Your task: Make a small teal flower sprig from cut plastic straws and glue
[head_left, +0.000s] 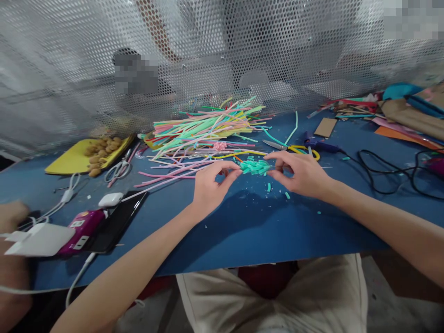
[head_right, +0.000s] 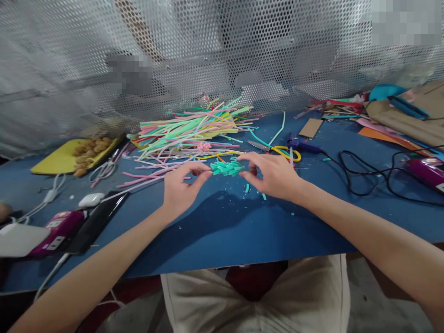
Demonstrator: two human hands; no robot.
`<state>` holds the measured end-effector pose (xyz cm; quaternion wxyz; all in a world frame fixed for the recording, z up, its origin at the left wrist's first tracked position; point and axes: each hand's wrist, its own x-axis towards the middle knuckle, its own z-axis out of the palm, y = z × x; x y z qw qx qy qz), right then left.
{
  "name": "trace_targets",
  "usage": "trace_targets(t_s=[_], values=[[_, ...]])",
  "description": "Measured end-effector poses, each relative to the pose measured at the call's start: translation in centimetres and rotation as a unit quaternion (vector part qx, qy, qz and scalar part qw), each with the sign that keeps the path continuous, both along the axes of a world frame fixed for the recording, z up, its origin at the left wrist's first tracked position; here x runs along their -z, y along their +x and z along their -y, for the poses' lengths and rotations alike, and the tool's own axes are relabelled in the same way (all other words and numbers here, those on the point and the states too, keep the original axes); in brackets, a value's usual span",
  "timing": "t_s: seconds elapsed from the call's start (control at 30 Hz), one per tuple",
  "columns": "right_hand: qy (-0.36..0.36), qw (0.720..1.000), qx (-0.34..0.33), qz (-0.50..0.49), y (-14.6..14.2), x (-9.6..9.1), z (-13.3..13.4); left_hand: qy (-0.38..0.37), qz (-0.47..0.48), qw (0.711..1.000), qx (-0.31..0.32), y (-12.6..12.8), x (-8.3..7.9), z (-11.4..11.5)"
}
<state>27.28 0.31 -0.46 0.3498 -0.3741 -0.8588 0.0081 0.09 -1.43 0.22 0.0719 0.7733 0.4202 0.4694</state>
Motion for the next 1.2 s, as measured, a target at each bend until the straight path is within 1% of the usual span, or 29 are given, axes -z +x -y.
trace_targets(t_s=[0.07,0.17,0.3,0.43,0.6,0.8,1.2], values=[[0.0,1.0,-0.008,0.001,-0.08,0.11,-0.01,-0.024,0.009,1.0,0.003,0.12,0.03,0.11],[0.029,0.999,-0.021,-0.009,-0.1,0.47,-0.14,-0.038,0.024,0.999,0.01,0.24,0.05,0.26],[0.074,0.997,-0.012,-0.015,0.0,0.78,-0.29,-0.046,0.037,0.998,0.02,0.33,0.06,0.34],[0.097,0.995,-0.008,-0.014,0.1,0.78,-0.32,-0.051,0.03,0.998,0.015,0.28,-0.03,0.21],[0.113,0.993,-0.009,-0.018,0.11,0.9,-0.44,-0.034,0.017,0.999,0.022,0.17,-0.21,-0.01],[0.133,0.991,-0.019,-0.01,0.06,0.91,-0.51,-0.019,-0.001,0.999,0.027,0.16,-0.04,0.01],[0.15,0.988,-0.02,-0.006,0.11,0.9,-0.3,0.053,-0.031,0.997,0.041,0.14,-0.32,0.19]])
